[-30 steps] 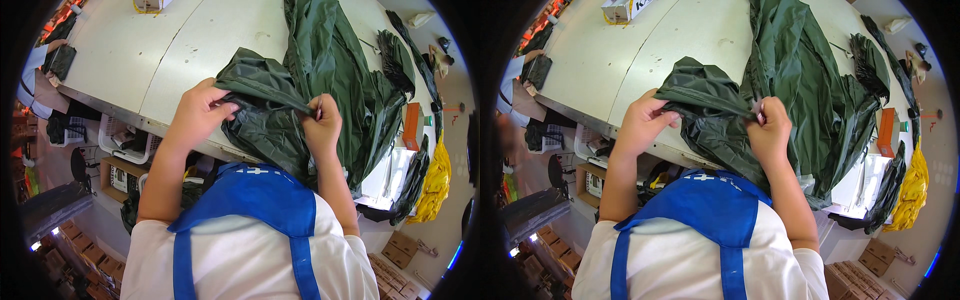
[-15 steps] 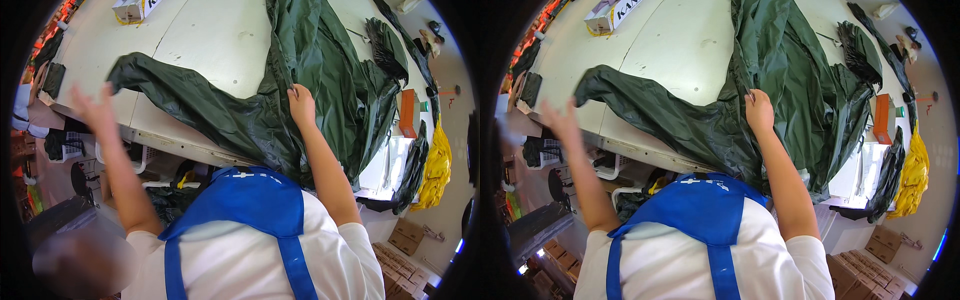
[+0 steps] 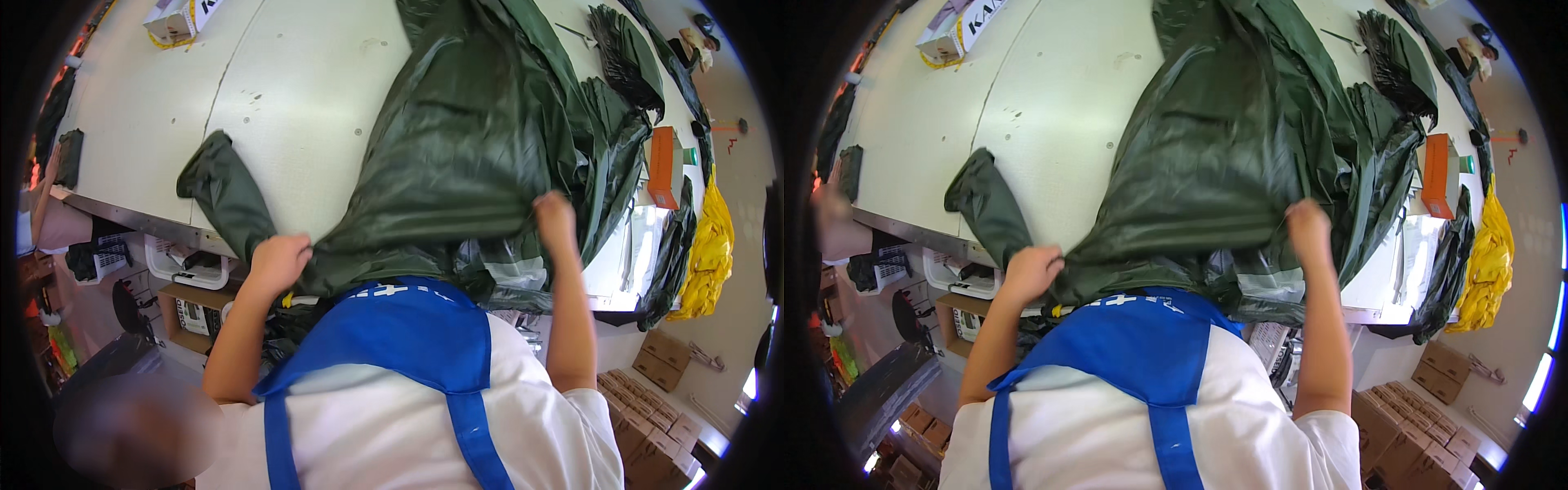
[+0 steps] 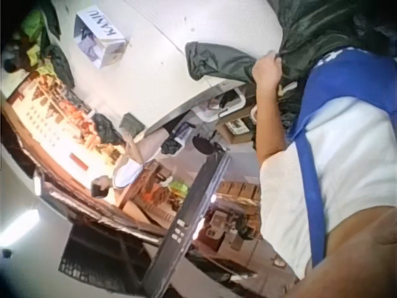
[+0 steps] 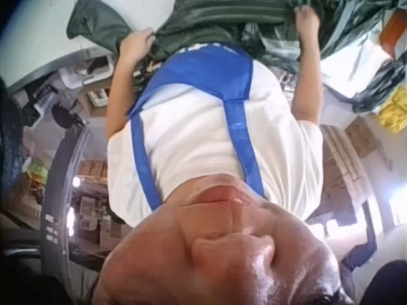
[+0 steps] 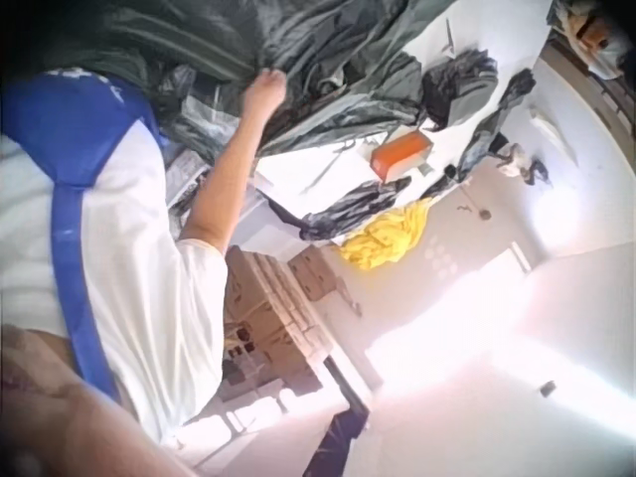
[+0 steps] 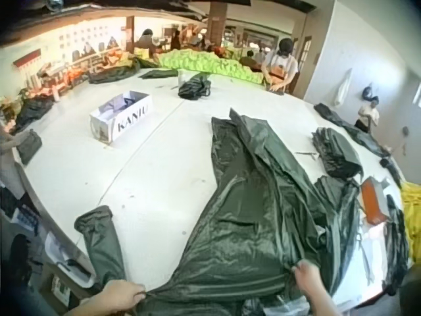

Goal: The person folds a dark green raincoat on a white table, aligning edges and smoothing the fabric. The person then places the folded coat into a white plastic basket and continues folding another green raincoat.

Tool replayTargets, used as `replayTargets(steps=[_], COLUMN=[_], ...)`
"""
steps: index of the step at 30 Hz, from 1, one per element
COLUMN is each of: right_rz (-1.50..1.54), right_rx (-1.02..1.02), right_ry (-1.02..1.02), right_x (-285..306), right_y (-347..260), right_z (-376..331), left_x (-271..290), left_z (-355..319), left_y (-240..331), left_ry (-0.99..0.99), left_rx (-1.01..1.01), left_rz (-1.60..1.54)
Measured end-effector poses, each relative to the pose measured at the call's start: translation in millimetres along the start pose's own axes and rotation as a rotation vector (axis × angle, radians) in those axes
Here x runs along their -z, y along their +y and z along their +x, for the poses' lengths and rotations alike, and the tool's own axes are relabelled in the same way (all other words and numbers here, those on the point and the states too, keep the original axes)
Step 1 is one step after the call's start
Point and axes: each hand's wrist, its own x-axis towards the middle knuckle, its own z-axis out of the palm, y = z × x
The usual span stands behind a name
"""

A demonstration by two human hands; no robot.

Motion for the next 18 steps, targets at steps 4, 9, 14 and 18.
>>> replayTargets(steps=[4,9,14,18], right_rz=[0.136,0.248,0.109,0.026], right_rx=[-0.571,-0.394,-0.198,-0.256], right_ry=[-0.347,0.233,-0.111,-0.131], right_x=[-18.3,11.4,-50.1,-77.9], right_y=[-43.4,-84.2,-117.4,-98.3], right_z=[-45.2,2.6,69.7,65.4], left_x=[-22.4,19.0,-10.6,-46.1], left_z=[-19.6,51.5,159.2,193.5], left_y=[-23.3,31.8,108.8,95.0], left_ry=[-0.528,0.128,0.344,0.551], left_rx=[-0.077,-0.177,-0.600,-0.272], left_rz=[-0.024,-0.501,-0.278,-0.093])
